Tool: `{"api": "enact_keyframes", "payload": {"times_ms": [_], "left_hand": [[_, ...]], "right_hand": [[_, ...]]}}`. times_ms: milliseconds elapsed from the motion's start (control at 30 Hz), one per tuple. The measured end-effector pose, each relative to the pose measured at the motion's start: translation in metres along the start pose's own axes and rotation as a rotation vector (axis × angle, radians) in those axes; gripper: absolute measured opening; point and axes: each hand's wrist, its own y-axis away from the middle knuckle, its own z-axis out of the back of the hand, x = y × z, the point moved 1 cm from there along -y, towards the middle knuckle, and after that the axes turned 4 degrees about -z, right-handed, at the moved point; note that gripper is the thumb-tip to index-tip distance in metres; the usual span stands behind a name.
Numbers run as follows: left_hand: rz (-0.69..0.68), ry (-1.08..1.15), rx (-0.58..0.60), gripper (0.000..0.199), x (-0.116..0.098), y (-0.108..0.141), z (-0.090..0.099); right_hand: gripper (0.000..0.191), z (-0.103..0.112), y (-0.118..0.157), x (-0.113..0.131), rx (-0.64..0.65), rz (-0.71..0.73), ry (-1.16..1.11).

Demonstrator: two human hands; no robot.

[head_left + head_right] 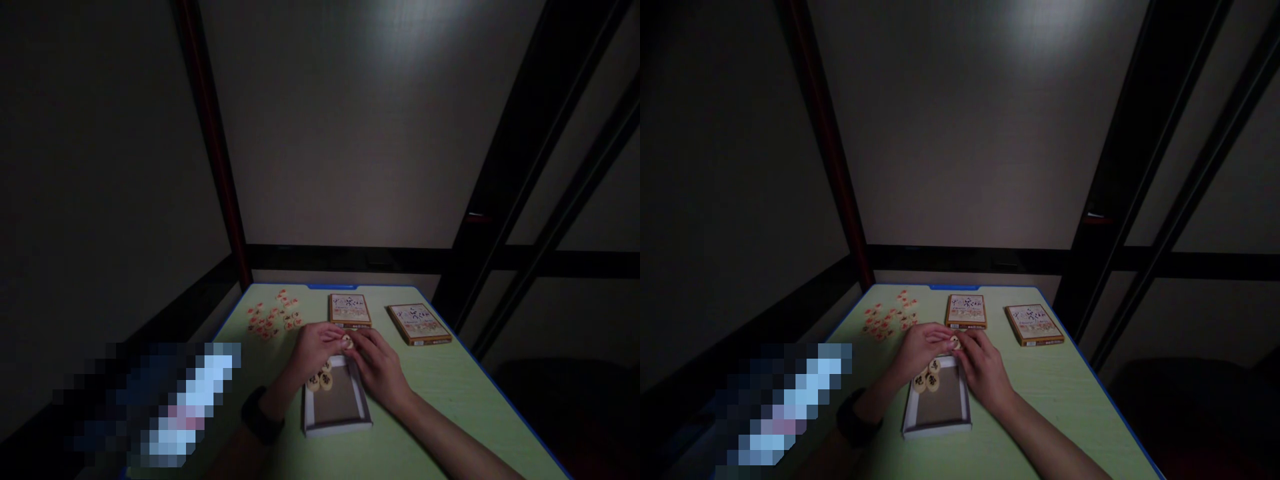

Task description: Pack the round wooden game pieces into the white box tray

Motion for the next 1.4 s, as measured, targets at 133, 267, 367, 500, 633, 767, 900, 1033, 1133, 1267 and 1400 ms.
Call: {"api": "enact_keyframes", "payload": {"times_ms": [133,267,367,500,633,767,900,1033,1133,1267,1400], "left_hand": [[-0.042,0.032,-0.082,0.024,0.0,-0.002,0.002],[-0.011,0.108,-0.084,0.03,0.004,-0.006,0.004],[0.009,0.121,-0.009,0.035,0.005,-0.006,0.006],[0.017,0.159,0.076,0.043,0.001,0.0,0.005],[0.08,0.253,0.094,0.045,-0.007,0.005,0.002],[0.118,0.284,0.07,0.046,-0.011,0.007,0.0],[0.123,0.279,0.067,0.045,-0.011,0.007,0.001],[0.115,0.283,0.071,0.044,-0.011,0.008,0.003],[0.12,0.269,0.077,0.042,-0.009,0.007,0.003],[0.103,0.222,0.09,0.039,-0.007,-0.001,0.005],[-0.076,0.001,-0.037,0.028,-0.011,-0.007,0.024]], "right_hand": [[0.027,0.002,-0.002,-0.001,-0.048,-0.02,-0.02],[0.024,0.006,-0.004,0.002,-0.135,-0.048,-0.051],[0.023,0.006,-0.003,0.002,-0.138,-0.048,-0.065],[0.022,0.004,-0.002,0.0,-0.096,-0.018,-0.065],[0.02,0.004,-0.003,0.001,-0.104,-0.018,-0.062],[0.022,0.005,-0.004,0.001,-0.091,0.006,-0.037],[0.025,0.005,-0.003,0.001,-0.065,0.048,0.0],[0.028,0.005,-0.003,0.003,-0.014,0.064,0.032],[0.029,0.005,-0.004,0.004,0.01,0.072,0.038],[0.029,0.006,-0.004,0.004,0.021,0.064,0.037],[0.029,0.007,-0.003,0.0,0.018,0.048,0.065]]}}
